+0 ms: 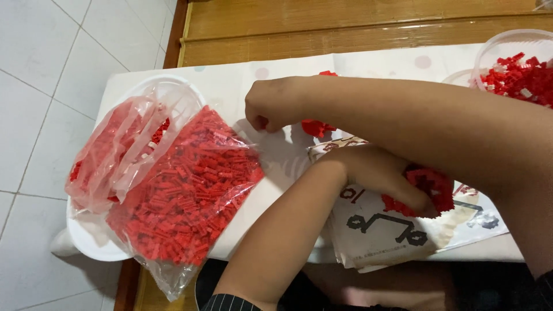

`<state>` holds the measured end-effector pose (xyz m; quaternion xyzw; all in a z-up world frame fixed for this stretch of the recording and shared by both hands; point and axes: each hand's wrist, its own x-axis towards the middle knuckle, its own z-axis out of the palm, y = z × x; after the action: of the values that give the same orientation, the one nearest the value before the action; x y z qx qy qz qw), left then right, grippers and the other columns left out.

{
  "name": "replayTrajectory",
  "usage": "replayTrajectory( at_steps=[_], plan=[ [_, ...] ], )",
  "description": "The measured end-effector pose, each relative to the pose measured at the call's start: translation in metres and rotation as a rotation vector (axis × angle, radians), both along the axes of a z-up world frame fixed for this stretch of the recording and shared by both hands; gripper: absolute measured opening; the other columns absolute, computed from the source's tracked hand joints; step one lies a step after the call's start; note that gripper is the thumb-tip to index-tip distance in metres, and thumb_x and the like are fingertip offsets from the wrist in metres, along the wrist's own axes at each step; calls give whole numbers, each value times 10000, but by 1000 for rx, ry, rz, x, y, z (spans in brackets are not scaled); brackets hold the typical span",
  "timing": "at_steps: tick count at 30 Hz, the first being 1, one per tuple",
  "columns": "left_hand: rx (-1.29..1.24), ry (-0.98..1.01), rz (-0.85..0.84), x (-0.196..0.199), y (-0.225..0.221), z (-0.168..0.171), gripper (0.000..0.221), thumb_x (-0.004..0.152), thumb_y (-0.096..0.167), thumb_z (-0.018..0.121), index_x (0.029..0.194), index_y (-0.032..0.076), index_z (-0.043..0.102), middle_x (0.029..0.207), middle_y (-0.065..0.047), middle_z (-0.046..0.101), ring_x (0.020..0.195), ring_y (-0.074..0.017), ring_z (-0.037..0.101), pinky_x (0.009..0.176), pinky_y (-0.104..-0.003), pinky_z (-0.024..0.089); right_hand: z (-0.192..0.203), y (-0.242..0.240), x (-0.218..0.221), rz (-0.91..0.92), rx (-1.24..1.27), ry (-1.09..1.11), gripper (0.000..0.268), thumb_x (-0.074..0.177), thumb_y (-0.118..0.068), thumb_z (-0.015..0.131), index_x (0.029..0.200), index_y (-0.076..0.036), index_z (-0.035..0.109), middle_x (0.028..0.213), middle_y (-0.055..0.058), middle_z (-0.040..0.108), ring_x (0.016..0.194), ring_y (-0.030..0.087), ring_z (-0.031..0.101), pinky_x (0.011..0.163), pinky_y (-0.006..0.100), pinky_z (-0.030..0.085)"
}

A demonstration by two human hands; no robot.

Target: Assembling a red structure from small interlocking building blocks using a mallet.

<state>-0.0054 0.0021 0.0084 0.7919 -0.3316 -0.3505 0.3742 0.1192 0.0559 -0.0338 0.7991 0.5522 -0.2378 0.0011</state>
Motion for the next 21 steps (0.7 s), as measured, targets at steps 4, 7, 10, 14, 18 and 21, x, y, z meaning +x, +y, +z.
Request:
replayTrajectory(
  at_steps=[4,7,10,14,18,21],
  plan=[
    [-23,-18,-26,0,1,2,650,591,573,628,1137,229,707,1141,30,761,1057,-150,693,885,-269,551,-3,4,-3,-25,-37,-33,163,756,-74,670,855,-178,749,866,17,679,715,212,611,577,373,475],
    [124,-18,4,-2,1,7,737,530,609,584,1142,217,712,1121,16,765,1004,-154,697,847,-276,546,-7,7,-4,-23,-79,-74,145,754,-94,668,849,-190,720,853,14,665,701,218,604,563,380,474],
    [63,-13,-16,-1,2,5,647,580,581,596,1109,229,717,1095,33,762,1028,-141,689,856,-261,545,-11,9,-1,51,-21,-128,104,752,-116,641,803,-172,712,772,18,669,647,216,591,521,380,455],
    [-198,-65,-77,10,-1,-26,578,661,545,665,1142,227,695,1130,17,756,1044,-156,699,899,-280,558,2,1,11,46,34,-108,121,758,-104,705,853,-161,754,837,22,700,728,214,636,573,387,489],
    [-460,-175,-104,11,1,-34,451,731,480,671,1070,184,692,1115,-19,768,1075,-214,718,943,-345,564,63,-39,7,-37,242,-93,220,760,-79,708,925,-187,806,784,-54,760,715,129,675,620,335,495],
    [-543,-20,-118,6,2,-28,255,785,368,743,941,176,680,918,40,732,883,-125,691,832,-251,556,100,-94,1,-123,334,-152,147,780,-139,744,908,-182,802,844,-35,756,732,165,681,684,345,491]
  ],
)
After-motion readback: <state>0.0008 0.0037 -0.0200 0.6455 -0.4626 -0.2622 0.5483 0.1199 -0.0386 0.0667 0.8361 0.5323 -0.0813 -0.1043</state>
